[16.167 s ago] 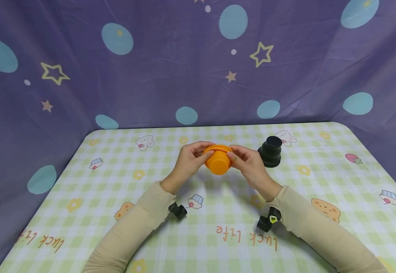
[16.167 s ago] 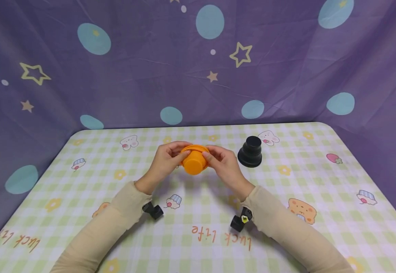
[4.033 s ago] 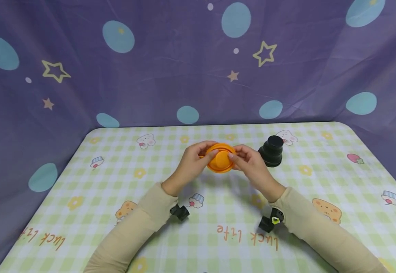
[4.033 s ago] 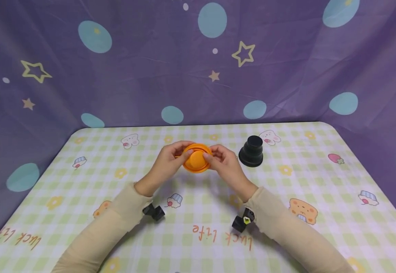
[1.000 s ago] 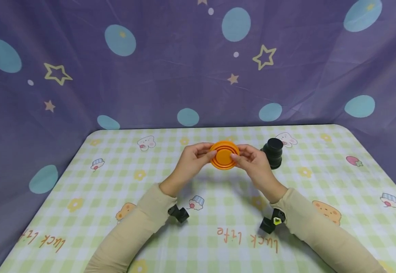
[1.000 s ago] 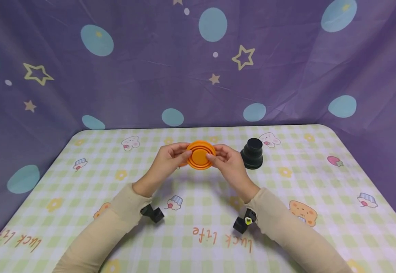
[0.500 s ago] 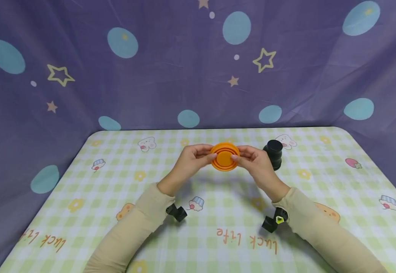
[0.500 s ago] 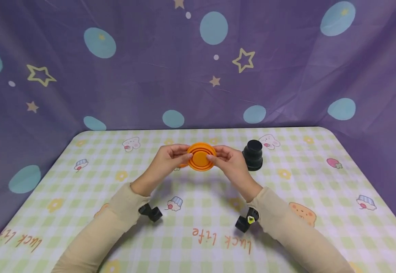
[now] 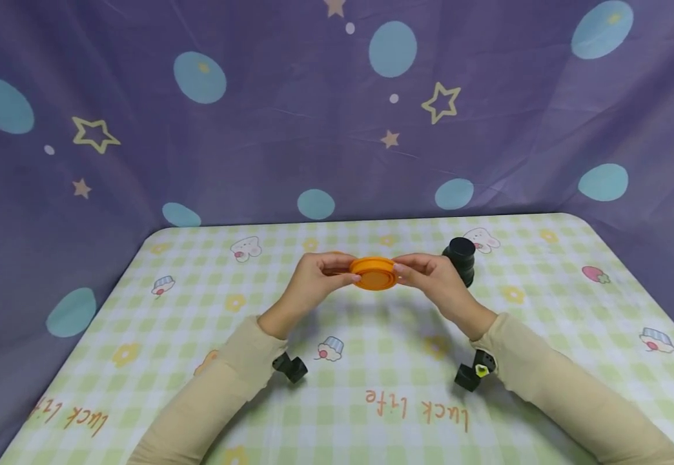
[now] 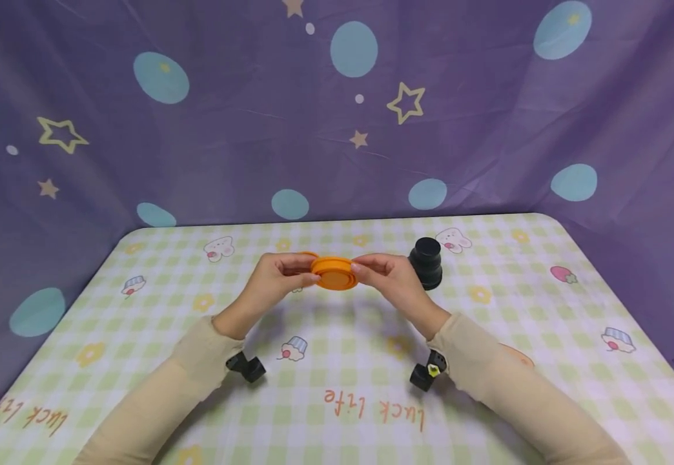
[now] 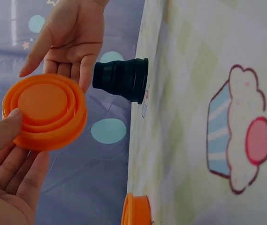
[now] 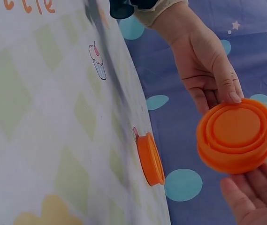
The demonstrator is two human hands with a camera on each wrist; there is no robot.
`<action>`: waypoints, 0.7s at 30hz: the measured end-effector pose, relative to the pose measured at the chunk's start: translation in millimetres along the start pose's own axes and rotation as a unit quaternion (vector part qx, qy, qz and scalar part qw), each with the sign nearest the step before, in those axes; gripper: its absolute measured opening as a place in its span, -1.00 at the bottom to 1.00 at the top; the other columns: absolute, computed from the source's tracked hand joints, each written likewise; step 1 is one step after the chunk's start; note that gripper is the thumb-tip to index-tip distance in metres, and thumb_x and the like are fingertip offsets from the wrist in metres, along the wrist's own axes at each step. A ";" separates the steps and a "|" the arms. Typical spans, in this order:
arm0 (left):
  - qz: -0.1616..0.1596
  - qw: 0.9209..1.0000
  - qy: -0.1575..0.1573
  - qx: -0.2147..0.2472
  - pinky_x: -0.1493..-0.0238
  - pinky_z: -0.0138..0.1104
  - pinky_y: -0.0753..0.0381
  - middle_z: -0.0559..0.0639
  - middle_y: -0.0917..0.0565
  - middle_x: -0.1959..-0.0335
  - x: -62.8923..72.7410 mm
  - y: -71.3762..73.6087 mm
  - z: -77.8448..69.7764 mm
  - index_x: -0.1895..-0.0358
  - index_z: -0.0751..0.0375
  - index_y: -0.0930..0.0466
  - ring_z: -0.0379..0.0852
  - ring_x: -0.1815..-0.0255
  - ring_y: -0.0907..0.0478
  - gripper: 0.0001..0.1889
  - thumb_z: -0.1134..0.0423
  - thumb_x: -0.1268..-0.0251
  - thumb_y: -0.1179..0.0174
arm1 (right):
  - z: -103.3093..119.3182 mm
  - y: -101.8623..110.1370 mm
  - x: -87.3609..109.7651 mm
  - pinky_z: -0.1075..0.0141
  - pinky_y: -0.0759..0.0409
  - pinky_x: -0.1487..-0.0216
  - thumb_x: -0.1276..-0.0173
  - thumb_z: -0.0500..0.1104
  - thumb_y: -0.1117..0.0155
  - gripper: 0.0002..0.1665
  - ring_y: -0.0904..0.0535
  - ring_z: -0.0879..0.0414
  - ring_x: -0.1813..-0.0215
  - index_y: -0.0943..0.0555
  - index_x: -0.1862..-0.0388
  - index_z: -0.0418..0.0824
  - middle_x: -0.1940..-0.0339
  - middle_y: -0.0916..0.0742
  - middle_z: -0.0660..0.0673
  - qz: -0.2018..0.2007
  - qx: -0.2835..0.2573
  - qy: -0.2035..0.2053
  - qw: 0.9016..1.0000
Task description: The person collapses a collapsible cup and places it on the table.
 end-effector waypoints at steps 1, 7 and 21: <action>-0.001 1.000 0.000 0.004 0.16 -0.31 -0.66 0.21 -0.70 0.14 0.1 -0.1 0.8 0.08 0.41 -0.66 -0.08 0.23 -0.68 -0.70 0.41 -0.07 -0.35 | -0.7 -0.2 -0.7 0.10 -0.56 -0.06 -0.38 -0.19 -0.19 -0.56 -0.66 0.18 0.10 -0.51 -0.08 -0.52 0.04 -0.70 -0.16 0.002 -0.002 -0.006 1.000; -0.002 1.000 -0.024 0.018 0.15 -0.33 -0.65 0.23 -0.67 0.13 0.1 -3.0 4.8 0.09 0.44 -0.66 -0.09 0.21 -0.66 -0.71 0.47 -0.06 -0.34 | -2.8 -1.0 -4.6 0.28 -0.56 -0.08 -0.42 -0.11 -0.14 -0.46 -0.62 0.24 0.04 -0.43 -0.21 -0.49 -0.16 -0.57 -0.37 0.026 0.015 -0.034 0.999; 0.001 0.997 -0.076 0.005 0.01 -0.26 -0.60 0.21 -0.67 0.07 -2.1 -4.7 6.2 0.03 0.36 -0.65 -0.08 0.09 -0.64 -0.65 0.42 -0.04 -0.37 | -4.8 -8.3 -10.6 0.44 -0.54 -0.03 -0.31 -0.18 -0.28 -0.43 -0.62 0.24 0.02 -0.44 -0.24 -0.41 -0.19 -0.57 -0.31 0.012 0.019 -0.033 0.999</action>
Point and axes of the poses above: each hand's wrist, its own x-axis away from the middle knuckle, its own y-axis out of the back of the hand, z = x × y, the point moved 2 cm from there along -x, towards the middle knuckle
